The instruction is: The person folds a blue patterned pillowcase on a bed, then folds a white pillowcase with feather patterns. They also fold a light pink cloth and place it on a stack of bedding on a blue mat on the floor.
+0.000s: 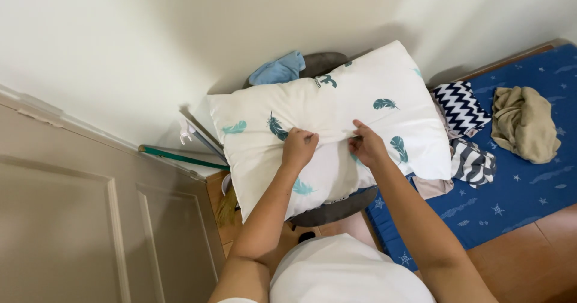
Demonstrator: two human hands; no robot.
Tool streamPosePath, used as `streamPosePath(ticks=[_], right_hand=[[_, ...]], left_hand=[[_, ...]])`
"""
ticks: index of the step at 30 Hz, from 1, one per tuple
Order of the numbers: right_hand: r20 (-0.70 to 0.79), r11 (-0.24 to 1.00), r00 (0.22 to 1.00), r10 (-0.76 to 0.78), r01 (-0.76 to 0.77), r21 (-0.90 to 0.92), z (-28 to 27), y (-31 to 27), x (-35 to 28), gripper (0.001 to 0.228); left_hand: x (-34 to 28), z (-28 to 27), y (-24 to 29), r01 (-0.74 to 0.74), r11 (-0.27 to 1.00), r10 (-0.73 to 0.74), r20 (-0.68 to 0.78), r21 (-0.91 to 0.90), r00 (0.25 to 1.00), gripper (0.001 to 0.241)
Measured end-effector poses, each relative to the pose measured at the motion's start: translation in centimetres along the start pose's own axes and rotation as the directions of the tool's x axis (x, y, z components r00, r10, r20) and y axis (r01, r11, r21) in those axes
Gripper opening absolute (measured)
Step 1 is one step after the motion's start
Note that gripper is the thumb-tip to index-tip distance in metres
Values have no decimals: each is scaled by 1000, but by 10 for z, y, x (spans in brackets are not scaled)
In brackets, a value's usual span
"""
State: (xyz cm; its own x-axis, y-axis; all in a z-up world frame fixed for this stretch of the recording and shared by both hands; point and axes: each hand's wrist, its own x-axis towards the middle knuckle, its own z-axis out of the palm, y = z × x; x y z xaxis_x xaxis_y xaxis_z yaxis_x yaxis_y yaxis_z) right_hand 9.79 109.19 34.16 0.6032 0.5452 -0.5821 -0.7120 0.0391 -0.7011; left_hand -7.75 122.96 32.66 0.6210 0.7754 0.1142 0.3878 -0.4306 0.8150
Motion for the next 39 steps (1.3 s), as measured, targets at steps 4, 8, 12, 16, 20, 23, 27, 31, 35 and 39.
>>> streamPosePath(ticks=[4, 8, 12, 16, 20, 23, 27, 31, 35, 39], right_hand=[[25, 968, 999, 31, -24, -249, -6, 9, -1, 58], [128, 948, 992, 24, 18, -317, -12, 5, -3, 69], [202, 984, 979, -12, 47, -171, -33, -3, -19, 64], [89, 985, 996, -13, 28, -168, -83, -8, -31, 58], [-4, 996, 999, -53, 53, -78, -159, -13, -36, 44], [-69, 994, 992, -107, 109, 24, -216, -23, -59, 40], [-158, 974, 972, -171, 191, 119, -289, -38, -101, 39], [-272, 948, 948, -167, 230, 220, -366, -44, -138, 34], [-357, 910, 923, -143, 264, 320, -438, -47, -159, 33], [-438, 857, 893, -101, 302, 418, -493, -41, -178, 31]], left_hand=[[-14, -17, 52, -69, 995, 69, 7, 65, 998, 26], [-14, 7, 67, -110, 984, 130, 150, -137, 980, 31], [3, 89, -13, -174, 985, 164, 268, 14, 949, 38], [-10, 78, 51, -274, 952, 218, 329, 134, 919, 40], [-25, 100, 119, -293, 942, 336, 418, -166, 844, 36], [-49, 133, 170, -241, 937, 345, 551, -254, 760, 36], [-91, 212, 197, -262, 860, 498, 609, -437, 617, 35], [-133, 267, 235, -273, 797, 592, 610, -538, 526, 34], [-166, 312, 270, -179, 861, 500, 726, -476, 472, 34], [-197, 352, 288, -168, 873, 480, 750, -457, 454, 33]])
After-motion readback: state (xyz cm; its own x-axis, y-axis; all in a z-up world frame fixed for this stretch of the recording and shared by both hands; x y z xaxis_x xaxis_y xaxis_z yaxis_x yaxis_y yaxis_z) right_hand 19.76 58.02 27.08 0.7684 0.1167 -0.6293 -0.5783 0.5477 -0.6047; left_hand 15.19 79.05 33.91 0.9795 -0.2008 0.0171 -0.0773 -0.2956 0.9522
